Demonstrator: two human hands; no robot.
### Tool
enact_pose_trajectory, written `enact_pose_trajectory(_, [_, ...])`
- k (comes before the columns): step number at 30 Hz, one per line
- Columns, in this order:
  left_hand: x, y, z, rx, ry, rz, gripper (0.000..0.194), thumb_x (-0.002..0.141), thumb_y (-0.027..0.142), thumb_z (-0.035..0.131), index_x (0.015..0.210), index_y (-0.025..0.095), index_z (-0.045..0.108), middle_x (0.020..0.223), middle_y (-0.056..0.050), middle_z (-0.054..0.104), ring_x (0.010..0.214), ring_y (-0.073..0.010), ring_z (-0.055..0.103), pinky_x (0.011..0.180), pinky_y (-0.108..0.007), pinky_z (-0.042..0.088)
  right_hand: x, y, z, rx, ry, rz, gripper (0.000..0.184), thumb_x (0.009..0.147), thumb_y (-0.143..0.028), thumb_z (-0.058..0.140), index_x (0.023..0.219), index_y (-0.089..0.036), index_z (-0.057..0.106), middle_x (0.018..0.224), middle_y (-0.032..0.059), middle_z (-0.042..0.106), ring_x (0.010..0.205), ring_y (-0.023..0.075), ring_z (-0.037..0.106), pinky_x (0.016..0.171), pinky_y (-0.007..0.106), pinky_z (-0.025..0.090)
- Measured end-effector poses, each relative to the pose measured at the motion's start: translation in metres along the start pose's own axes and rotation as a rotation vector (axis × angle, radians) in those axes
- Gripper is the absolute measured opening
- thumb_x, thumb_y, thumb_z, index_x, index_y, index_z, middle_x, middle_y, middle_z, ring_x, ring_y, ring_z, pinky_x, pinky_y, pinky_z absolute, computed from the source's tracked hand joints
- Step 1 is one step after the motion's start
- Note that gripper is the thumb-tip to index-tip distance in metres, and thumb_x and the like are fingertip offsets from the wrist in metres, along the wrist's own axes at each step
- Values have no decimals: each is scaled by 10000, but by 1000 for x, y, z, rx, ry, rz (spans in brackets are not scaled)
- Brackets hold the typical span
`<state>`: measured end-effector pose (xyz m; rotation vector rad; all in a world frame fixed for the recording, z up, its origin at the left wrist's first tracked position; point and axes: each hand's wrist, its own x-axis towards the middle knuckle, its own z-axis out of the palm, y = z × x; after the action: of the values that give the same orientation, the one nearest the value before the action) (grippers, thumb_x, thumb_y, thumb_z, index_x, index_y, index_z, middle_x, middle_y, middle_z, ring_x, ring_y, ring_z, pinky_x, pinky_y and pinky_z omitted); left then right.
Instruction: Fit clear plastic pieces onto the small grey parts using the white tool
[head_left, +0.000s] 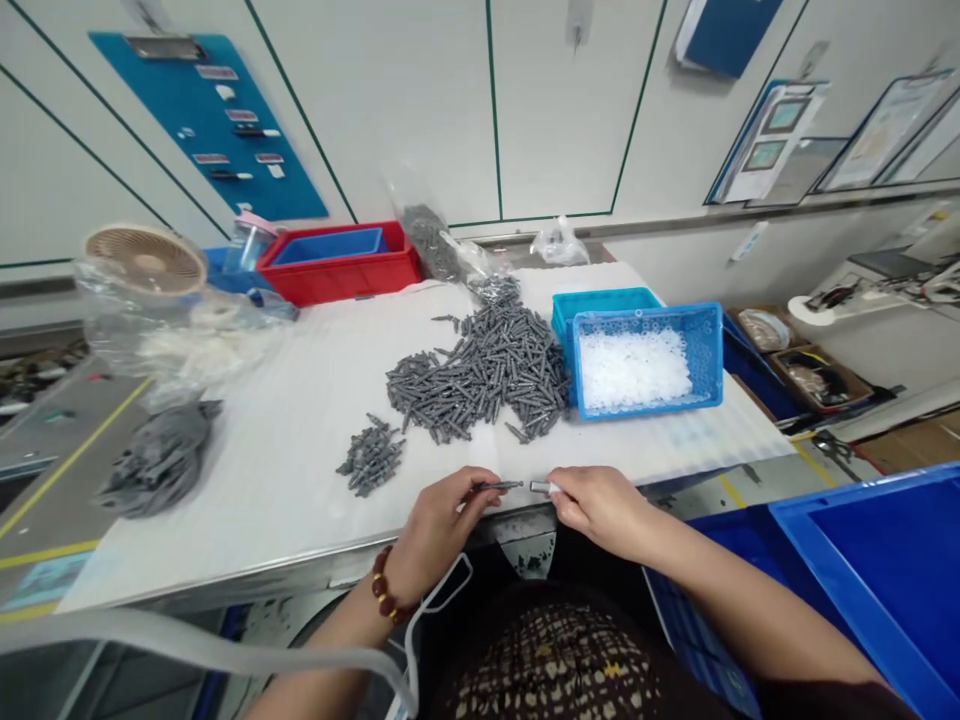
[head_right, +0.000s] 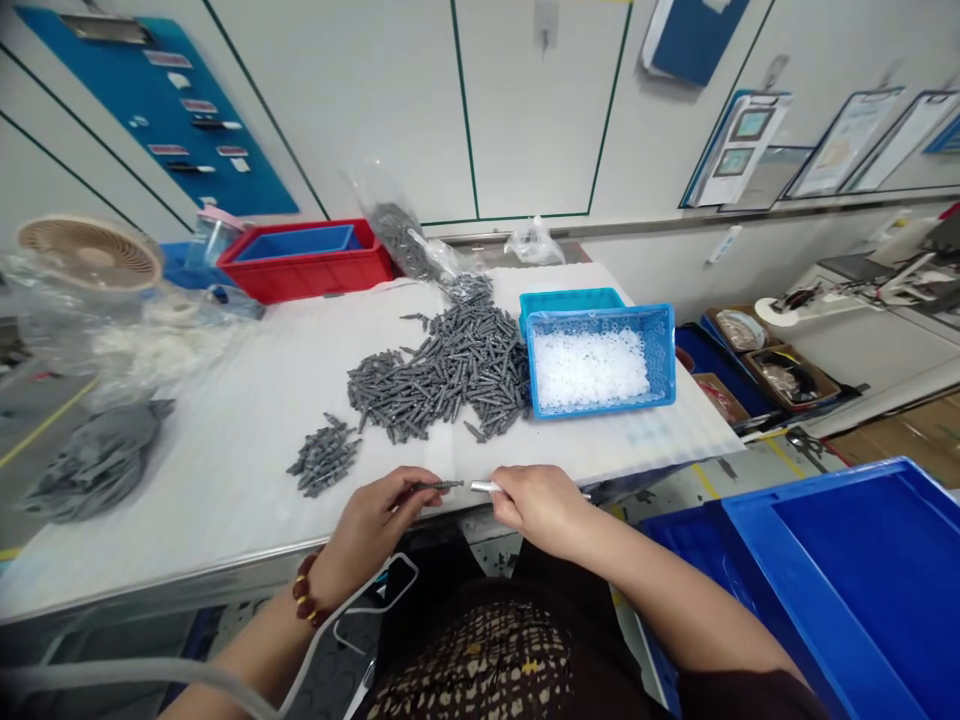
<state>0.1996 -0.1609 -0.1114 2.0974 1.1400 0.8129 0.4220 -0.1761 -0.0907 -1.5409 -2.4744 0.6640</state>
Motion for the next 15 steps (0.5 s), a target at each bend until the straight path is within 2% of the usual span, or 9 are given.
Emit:
enact_pose_trajectory(5, [-4,4,12,-50,-95,15,131,888,265,479,916,195,585,754,9,689,690,-121,657,648,-199,498,-3,-7,-1,-66,-50,-52,139,873,-186,472,826,-169,602,766,19,640,675,151,558,581,249,275])
enact_pose_trajectory(10, [-6,6,16,-9,-125,32,129,892,277,482,891,198,584,759,13,688,677,-122,650,628,-201,483,-4,-13,-2,-104,-80,-67,133,869,-194,495,873,-161,624,808,38,670,709,168,586,579,253,276])
enact_pose_trajectory(15, [-9,10,17,52,-139,69,138,896,283,474,888,199,584,779,6,686,697,-132,652,634,-209,482,-4,-14,3,-145,-52,-5,231,887,-321,502,789,-165,641,728,41,664,658,167,577,538,260,217])
